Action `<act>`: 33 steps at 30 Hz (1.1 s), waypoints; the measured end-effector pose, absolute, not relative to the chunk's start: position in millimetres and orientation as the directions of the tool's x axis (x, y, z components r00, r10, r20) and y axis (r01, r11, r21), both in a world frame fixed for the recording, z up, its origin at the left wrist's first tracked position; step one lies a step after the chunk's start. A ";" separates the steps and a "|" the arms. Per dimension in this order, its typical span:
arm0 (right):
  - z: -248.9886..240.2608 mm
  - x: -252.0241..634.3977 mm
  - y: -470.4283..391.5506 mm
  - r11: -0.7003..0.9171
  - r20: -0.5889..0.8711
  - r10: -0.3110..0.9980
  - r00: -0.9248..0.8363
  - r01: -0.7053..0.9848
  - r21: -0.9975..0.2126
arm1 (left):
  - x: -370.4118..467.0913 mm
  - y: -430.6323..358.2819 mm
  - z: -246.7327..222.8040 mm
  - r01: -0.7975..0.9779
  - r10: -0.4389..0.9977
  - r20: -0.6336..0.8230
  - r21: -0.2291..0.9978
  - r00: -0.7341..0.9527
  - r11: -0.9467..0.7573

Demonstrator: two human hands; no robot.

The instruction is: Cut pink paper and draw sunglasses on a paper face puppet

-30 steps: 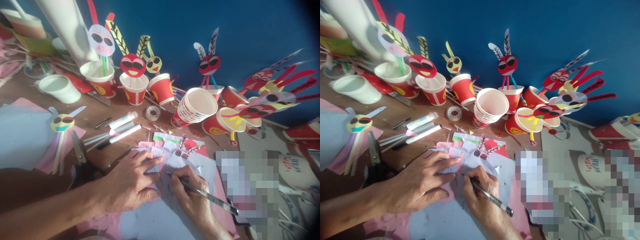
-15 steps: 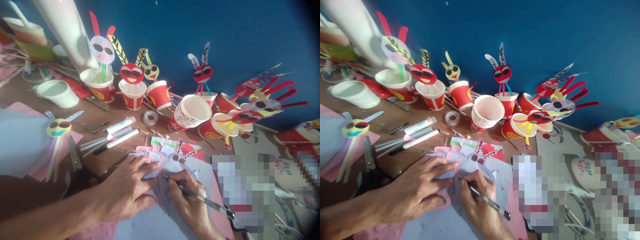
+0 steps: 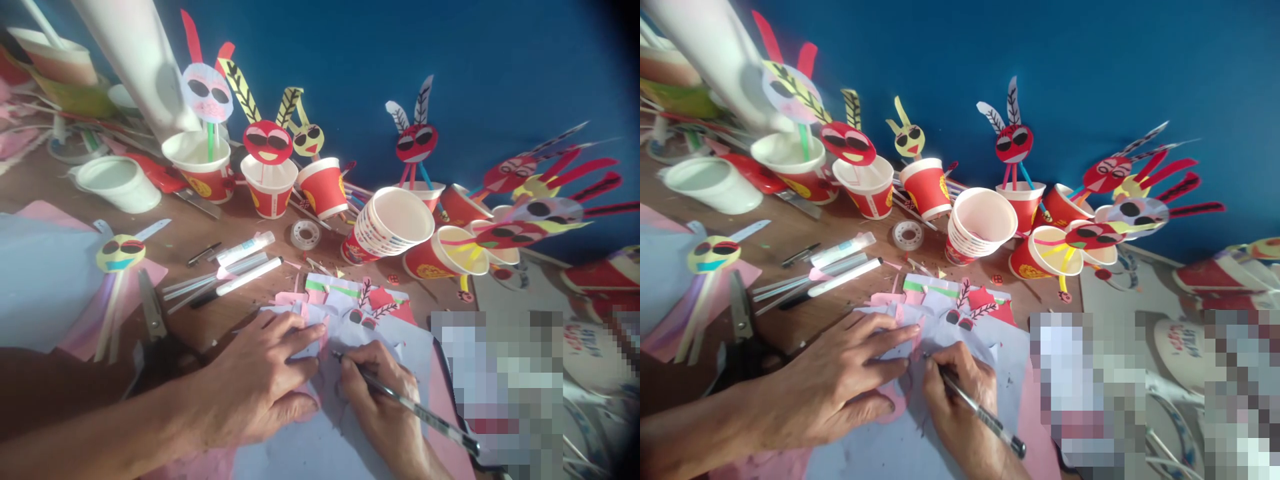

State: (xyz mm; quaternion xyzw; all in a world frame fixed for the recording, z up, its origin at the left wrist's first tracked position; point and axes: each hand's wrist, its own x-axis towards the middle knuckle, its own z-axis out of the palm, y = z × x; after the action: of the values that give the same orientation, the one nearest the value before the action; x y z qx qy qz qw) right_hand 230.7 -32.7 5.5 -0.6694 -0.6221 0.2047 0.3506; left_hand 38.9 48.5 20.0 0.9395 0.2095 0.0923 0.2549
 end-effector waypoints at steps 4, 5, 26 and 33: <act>6.7 231.8 -31.6 0.014 0.148 0.979 0.137 0.684 -0.730 | 38.8 48.5 20.6 0.342 0.444 0.090 0.510 0.891 -0.789; 7.0 232.0 -31.6 0.016 0.149 0.979 0.137 0.682 -0.731 | 38.9 48.8 21.2 0.345 0.447 0.088 0.510 0.890 -0.788; 4.1 233.2 -33.9 -0.008 0.130 0.977 0.170 0.636 -0.772 | 40.9 46.9 19.8 0.344 0.441 0.094 0.489 0.893 -0.801; 2.8 235.6 -33.1 -0.010 0.116 0.979 0.166 0.614 -0.789 | 42.0 46.5 18.5 0.364 0.458 0.077 0.499 0.886 -0.787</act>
State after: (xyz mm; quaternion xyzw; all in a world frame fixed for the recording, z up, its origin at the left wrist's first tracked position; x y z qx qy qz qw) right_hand 235.6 -33.1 2.8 -0.6668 -0.5974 0.2458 0.3717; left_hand 42.0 46.5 18.5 0.9402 0.2185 0.0973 0.2425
